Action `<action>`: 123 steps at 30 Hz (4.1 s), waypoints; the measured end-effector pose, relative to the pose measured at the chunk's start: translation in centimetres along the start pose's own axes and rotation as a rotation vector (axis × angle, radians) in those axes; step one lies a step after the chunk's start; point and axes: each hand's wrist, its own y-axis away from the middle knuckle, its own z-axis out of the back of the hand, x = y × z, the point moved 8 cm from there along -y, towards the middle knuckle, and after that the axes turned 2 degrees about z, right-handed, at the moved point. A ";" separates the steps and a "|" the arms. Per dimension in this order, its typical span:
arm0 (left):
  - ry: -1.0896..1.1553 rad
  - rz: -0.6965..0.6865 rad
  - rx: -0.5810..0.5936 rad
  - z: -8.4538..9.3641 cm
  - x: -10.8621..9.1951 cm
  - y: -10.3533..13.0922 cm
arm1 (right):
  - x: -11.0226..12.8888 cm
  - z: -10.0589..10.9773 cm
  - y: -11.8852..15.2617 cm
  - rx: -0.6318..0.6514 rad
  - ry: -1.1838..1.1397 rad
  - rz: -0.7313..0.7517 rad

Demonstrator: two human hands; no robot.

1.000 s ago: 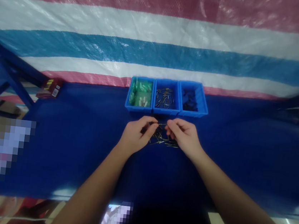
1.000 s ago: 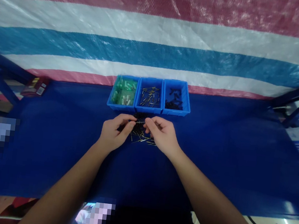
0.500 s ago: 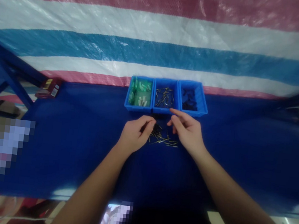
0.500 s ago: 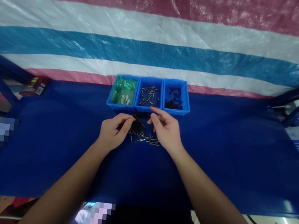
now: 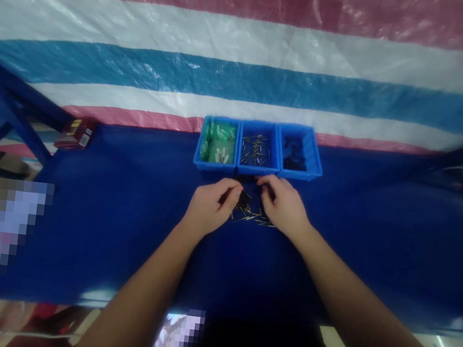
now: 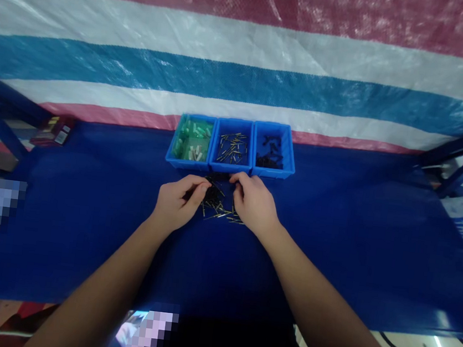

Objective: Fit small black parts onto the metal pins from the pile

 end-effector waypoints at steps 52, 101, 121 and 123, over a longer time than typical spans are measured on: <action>0.018 -0.007 0.097 -1.4 0.5 0.5 | 0.8 -0.5 0.5 0.021 -0.868 -0.253; 0.055 0.036 0.104 -1.1 0.5 0.3 | 1.0 0.0 0.9 -0.073 -0.664 -0.132; 0.103 0.044 0.134 -1.2 0.5 0.2 | 1.5 0.2 0.7 -0.046 -0.620 -0.124; 0.105 0.047 0.142 -1.1 0.4 0.1 | 1.5 0.2 0.7 -0.036 -0.603 -0.114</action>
